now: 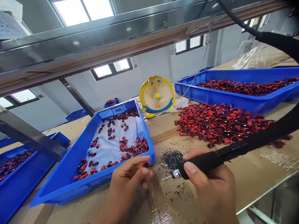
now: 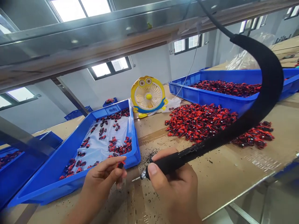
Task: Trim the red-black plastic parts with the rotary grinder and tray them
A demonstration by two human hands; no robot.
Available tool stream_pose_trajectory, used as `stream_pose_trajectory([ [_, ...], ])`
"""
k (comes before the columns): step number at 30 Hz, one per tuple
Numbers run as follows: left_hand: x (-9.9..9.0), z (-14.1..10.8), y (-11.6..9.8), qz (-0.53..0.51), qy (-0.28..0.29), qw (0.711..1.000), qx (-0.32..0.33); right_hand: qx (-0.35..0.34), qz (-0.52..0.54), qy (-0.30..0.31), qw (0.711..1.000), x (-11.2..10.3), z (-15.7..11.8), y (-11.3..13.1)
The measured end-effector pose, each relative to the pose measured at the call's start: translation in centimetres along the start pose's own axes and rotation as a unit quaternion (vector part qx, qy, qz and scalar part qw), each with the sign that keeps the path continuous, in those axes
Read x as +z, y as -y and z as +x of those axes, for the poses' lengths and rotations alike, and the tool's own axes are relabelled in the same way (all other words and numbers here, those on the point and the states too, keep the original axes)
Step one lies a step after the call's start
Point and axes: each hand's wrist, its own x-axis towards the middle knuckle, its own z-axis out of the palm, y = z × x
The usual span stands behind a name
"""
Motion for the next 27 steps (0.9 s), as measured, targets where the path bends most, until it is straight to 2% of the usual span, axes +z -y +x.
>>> stream_pose_trajectory([
  [3, 0.2, -0.8, 0.3, 0.06, -0.032, 0.996, 0.049, -0.046, -0.012, 0.02, 0.999, -0.6, 0.4, -0.2],
  [6, 0.1, -1.3, 0.4, 0.121, -0.049, 0.977, 0.17, -0.071, -0.028, 0.03, 0.997, -1.2, 0.5, -0.6],
  [8, 0.2, -1.7, 0.3, 0.137, -0.044, 0.965, 0.222, -0.066, -0.028, 0.029, 0.997, -1.2, 0.3, -0.9],
  [15, 1.0, -3.1, 0.6, 0.108, -0.02, 0.972, 0.206, -0.078, -0.028, 0.05, 0.995, -0.3, -0.2, -1.5],
  [18, 1.3, -3.5, 0.6, 0.081, 0.002, 0.972, 0.222, -0.104, -0.034, 0.062, 0.992, -1.4, -0.1, -2.0],
  [23, 1.4, -4.0, 0.8, 0.059, 0.052, 0.964, 0.254, -0.195, 0.001, 0.106, 0.975, -4.2, -0.1, -3.2],
  [27, 1.5, -4.0, 1.2, 0.084, 0.064, 0.953, 0.286, -0.242, 0.038, 0.129, 0.961, -4.0, -0.1, -3.3],
])
